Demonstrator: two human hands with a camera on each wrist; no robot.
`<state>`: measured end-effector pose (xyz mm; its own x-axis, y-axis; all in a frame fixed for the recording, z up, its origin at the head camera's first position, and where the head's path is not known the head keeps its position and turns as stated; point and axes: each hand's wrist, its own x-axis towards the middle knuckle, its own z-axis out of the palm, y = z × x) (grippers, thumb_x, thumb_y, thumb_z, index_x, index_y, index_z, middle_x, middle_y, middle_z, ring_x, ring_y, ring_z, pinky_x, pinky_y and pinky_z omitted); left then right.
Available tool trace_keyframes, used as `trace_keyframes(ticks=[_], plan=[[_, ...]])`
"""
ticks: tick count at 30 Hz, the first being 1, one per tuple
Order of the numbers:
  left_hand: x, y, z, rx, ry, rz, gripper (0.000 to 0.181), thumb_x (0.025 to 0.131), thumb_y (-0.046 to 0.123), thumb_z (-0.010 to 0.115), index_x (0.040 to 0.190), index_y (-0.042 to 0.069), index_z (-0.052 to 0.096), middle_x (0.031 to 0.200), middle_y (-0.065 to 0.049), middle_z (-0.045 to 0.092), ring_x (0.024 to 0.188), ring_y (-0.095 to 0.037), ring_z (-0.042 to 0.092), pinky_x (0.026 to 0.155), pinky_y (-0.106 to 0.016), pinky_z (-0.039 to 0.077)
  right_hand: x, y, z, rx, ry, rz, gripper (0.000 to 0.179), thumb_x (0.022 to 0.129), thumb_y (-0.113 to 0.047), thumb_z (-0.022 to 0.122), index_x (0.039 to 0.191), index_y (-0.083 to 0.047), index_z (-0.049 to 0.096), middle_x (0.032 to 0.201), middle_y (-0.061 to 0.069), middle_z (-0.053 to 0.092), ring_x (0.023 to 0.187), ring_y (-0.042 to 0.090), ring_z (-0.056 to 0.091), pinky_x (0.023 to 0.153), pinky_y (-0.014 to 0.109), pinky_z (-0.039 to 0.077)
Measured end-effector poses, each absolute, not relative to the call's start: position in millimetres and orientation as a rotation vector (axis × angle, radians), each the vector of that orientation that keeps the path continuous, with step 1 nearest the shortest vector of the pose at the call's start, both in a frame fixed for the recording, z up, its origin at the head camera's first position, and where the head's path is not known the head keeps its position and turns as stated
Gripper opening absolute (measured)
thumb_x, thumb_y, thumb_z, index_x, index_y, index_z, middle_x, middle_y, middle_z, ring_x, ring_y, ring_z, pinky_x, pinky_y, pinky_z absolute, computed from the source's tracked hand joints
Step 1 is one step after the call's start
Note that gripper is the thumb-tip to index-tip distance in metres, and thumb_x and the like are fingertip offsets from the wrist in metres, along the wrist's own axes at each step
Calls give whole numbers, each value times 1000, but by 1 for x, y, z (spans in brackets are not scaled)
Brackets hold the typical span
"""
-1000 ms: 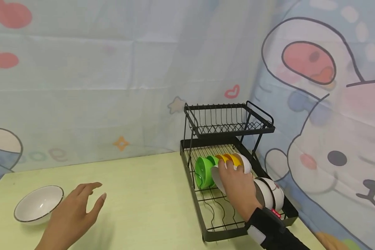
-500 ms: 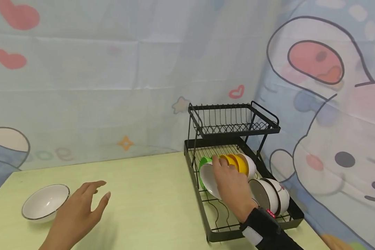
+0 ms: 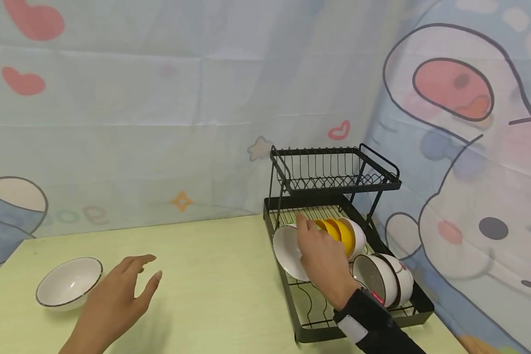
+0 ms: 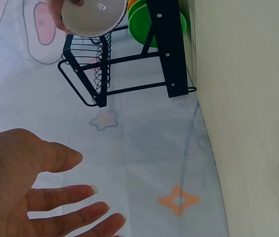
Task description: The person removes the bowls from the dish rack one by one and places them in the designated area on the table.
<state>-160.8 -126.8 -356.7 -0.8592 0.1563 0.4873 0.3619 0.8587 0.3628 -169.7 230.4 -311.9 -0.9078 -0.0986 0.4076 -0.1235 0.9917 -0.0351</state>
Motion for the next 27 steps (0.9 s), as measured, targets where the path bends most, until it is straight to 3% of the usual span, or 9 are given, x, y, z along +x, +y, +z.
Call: trace_keyframes(ticks=[4,12,27], plan=[[-160,-127,-358,-380,-2576,-618,34,94,28,66,123,11,65,121,-6,67,93,-28,68,66,-46,53,-172,225,-310,169,-2770,169,64,81,11,63,141,3,43,114,23,68,48,16,42,43,23,35],[-158,-125,-357,-377,-2570,-606,33,94,29,67,123,14,65,122,-4,67,89,-25,67,62,-42,51,-176,217,-308,178,-2777,198,68,78,10,69,141,3,43,125,25,65,60,20,50,50,28,49],[-156,-124,-357,-385,-2548,-594,33,92,27,69,121,12,66,119,-3,68,92,-24,66,67,-41,52,-179,198,-303,183,-2783,377,67,80,13,61,143,0,41,129,27,63,49,17,46,43,22,41]])
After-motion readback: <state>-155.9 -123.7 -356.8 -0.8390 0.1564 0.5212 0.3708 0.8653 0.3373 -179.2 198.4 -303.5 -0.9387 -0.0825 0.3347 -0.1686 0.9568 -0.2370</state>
